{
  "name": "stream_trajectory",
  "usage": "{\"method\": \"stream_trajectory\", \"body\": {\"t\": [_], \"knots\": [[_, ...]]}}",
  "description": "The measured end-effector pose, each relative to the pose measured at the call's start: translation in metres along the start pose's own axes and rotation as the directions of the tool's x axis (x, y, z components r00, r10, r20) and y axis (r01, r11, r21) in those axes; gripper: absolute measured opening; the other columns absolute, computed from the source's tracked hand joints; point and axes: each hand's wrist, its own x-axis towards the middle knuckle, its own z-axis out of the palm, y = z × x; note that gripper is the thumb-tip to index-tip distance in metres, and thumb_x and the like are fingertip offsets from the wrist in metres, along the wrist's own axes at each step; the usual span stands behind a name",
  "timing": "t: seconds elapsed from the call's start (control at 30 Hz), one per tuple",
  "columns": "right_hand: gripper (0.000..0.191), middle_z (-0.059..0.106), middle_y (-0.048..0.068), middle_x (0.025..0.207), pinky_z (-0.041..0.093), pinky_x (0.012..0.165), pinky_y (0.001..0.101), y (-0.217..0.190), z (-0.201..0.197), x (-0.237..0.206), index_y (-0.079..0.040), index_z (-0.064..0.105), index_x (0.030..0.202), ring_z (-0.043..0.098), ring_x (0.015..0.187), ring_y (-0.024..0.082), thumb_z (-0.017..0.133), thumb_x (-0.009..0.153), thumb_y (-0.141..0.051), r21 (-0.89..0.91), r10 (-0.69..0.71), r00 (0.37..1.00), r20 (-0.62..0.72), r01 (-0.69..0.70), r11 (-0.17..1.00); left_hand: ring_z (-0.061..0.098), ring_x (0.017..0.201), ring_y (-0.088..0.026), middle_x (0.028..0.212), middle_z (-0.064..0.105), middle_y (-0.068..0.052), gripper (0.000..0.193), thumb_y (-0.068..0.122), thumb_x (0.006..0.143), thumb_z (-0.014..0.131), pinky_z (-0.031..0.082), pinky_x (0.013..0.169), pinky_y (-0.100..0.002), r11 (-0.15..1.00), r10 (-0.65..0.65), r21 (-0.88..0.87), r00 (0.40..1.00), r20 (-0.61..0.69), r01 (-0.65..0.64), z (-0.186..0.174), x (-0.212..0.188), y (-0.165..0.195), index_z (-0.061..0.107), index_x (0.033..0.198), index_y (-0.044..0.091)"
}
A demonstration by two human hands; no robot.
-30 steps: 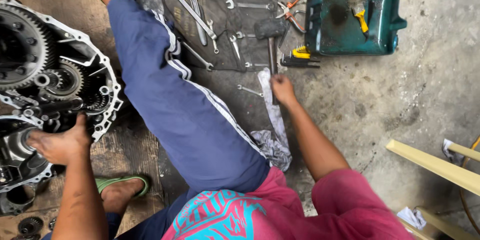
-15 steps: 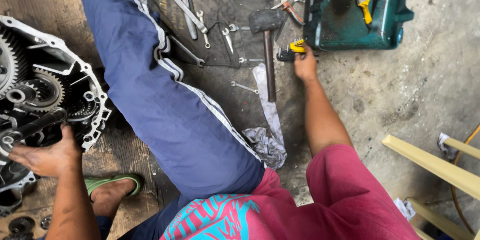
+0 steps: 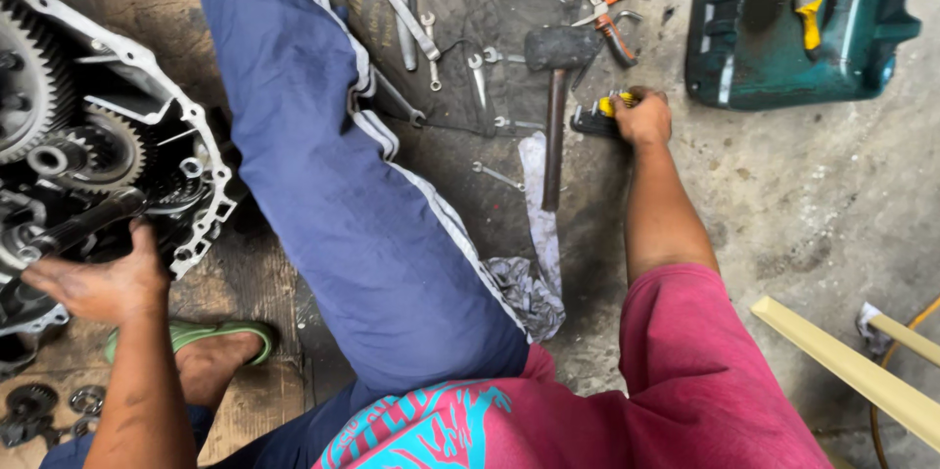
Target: The person assembles internal components of a motorcycle engine casing, inserting gears and shafts by hand and using a wrench to tighten bolts. The person rotates the casing to access different areas and continues fitting parts into place.
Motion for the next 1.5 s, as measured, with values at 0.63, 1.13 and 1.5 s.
{"method": "stream_trajectory", "body": {"t": [0.63,1.13,1.5], "knots": [[0.023,0.068,-0.002,0.085,0.054,0.075,0.025,-0.031,0.044,0.0,-0.005,0.067,0.102,0.062,0.073,0.007,0.081,0.083,-0.007,0.482,0.182,0.97,-0.164,-0.082,0.872,0.026,0.151,-0.052,0.164,0.021,-0.043,0.13,0.054,0.082,0.09,0.025,0.125,-0.049,0.992,-0.101,-0.063,0.992,0.075,0.105,0.001,0.005,0.001,0.019,0.157,-0.023],[0.011,0.072,0.003,0.088,0.058,0.071,0.0287,-0.034,0.056,-0.001,-0.004,0.065,0.096,0.067,0.075,0.011,0.07,0.088,-0.001,0.586,0.236,0.902,-0.36,0.022,0.81,0.033,0.153,-0.053,0.162,0.03,-0.043,0.127,0.057,0.077,0.08,0.028,0.128,-0.05,0.999,0.03,0.029,0.994,-0.104,-0.028,-0.002,0.007,0.009,0.022,0.152,-0.026],[0.012,0.071,0.01,0.087,0.058,0.072,0.0342,-0.008,0.042,-0.002,-0.004,0.072,0.086,0.072,0.077,0.022,0.077,0.076,-0.004,0.493,0.424,0.755,-0.501,-0.153,0.856,0.031,0.153,-0.053,0.16,0.035,-0.045,0.131,0.076,0.082,0.077,0.029,0.124,-0.057,0.997,0.029,-0.068,0.999,-0.035,-0.031,-0.014,0.008,0.025,0.03,0.159,-0.018]]}}
